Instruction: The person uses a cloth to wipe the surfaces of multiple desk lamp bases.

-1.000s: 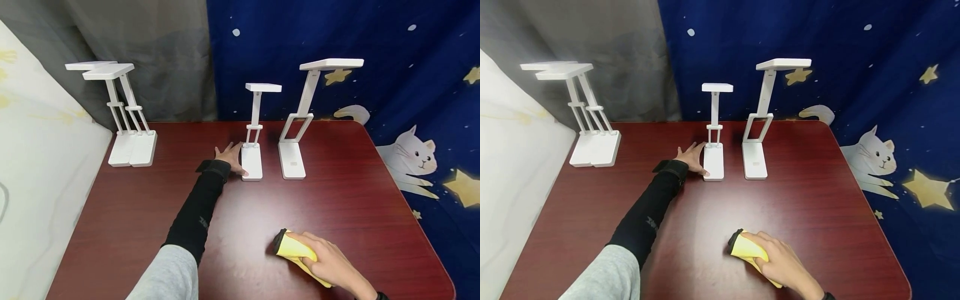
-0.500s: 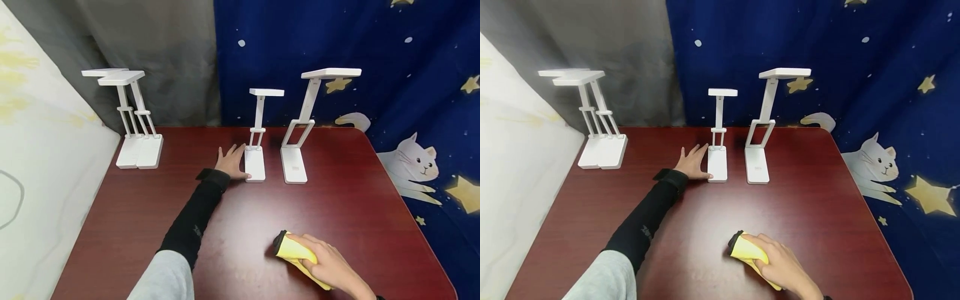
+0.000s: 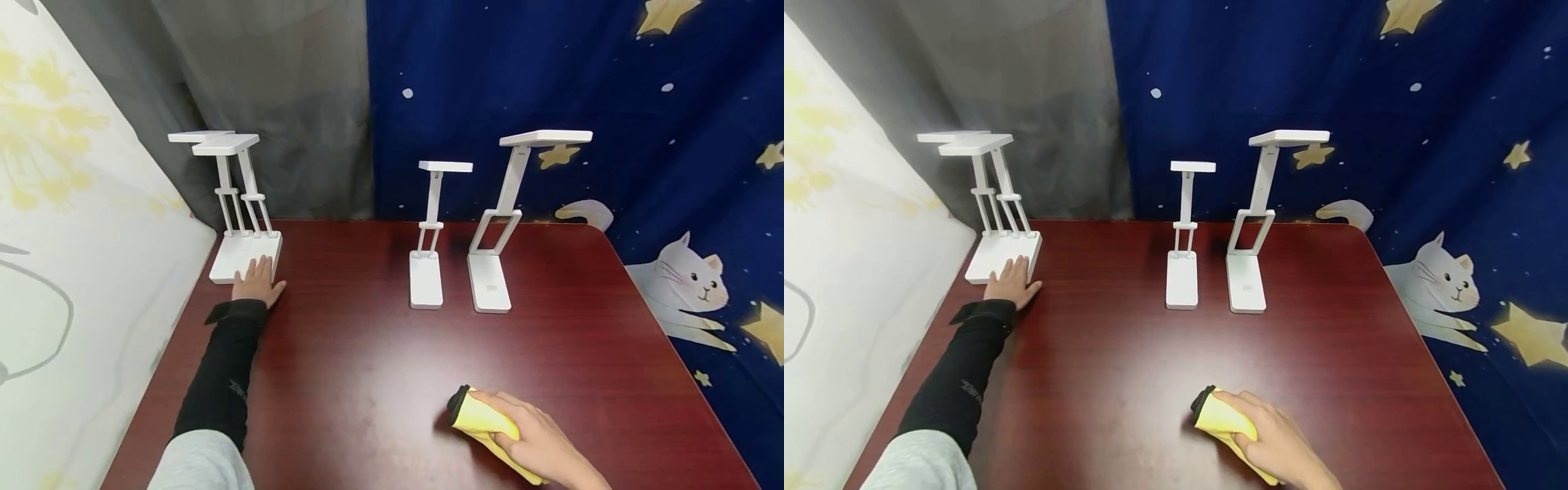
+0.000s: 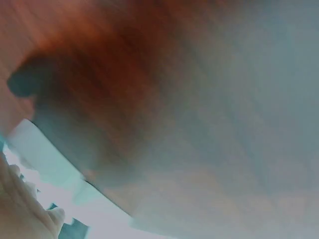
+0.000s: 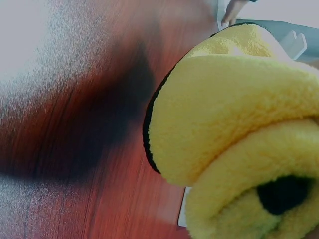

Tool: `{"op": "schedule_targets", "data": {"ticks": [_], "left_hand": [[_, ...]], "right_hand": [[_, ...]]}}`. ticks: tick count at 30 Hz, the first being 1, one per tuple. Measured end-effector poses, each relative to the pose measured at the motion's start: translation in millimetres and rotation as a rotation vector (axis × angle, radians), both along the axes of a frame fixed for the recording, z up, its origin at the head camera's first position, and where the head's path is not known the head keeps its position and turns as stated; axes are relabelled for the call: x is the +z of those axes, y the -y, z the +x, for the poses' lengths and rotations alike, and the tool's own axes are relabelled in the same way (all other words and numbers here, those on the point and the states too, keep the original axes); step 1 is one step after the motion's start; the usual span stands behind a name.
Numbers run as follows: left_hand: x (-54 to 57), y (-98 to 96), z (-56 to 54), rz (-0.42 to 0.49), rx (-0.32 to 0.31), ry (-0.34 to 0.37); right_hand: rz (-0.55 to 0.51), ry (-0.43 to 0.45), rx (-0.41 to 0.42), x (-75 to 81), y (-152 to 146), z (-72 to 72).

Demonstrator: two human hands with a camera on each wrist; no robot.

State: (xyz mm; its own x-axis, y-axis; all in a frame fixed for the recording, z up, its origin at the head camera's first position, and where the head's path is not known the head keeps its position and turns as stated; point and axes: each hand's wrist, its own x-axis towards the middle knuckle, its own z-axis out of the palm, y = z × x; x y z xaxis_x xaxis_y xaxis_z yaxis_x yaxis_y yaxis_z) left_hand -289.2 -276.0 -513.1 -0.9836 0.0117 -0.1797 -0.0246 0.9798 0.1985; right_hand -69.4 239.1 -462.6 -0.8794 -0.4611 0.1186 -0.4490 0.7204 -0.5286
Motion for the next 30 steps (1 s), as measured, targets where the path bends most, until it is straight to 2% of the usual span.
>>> {"op": "schedule_targets", "data": {"ticks": [4,9,12,16,21,25,30], "left_hand": [[-2.8,10.2,15.9,-0.052,0.012,0.028],[-8.6,8.9,27.6,-0.035,0.027,-0.011],[-11.8,6.1,34.5,-0.019,0.016,-0.037],[-13.7,-0.4,45.1,-0.016,-0.031,-0.069],[-9.0,-12.1,60.3,-0.001,-0.083,-0.093],[-7.6,-24.7,74.7,0.000,-0.139,-0.103],[-11.4,-49.9,99.6,0.009,-0.229,-0.165]], "right_hand": [[0.002,0.001,0.013,0.5,-2,2.0],[0.008,0.014,0.009,4.1,-3,2.2],[0.011,0.008,-0.007,5.9,-4,1.2],[0.035,0.017,-0.056,8.6,-5,-2.9],[0.073,0.037,-0.068,9.4,1,-17.9],[0.099,0.044,-0.064,2.5,11,-31.9],[0.112,0.060,-0.064,-10.5,26,-43.8]]}}
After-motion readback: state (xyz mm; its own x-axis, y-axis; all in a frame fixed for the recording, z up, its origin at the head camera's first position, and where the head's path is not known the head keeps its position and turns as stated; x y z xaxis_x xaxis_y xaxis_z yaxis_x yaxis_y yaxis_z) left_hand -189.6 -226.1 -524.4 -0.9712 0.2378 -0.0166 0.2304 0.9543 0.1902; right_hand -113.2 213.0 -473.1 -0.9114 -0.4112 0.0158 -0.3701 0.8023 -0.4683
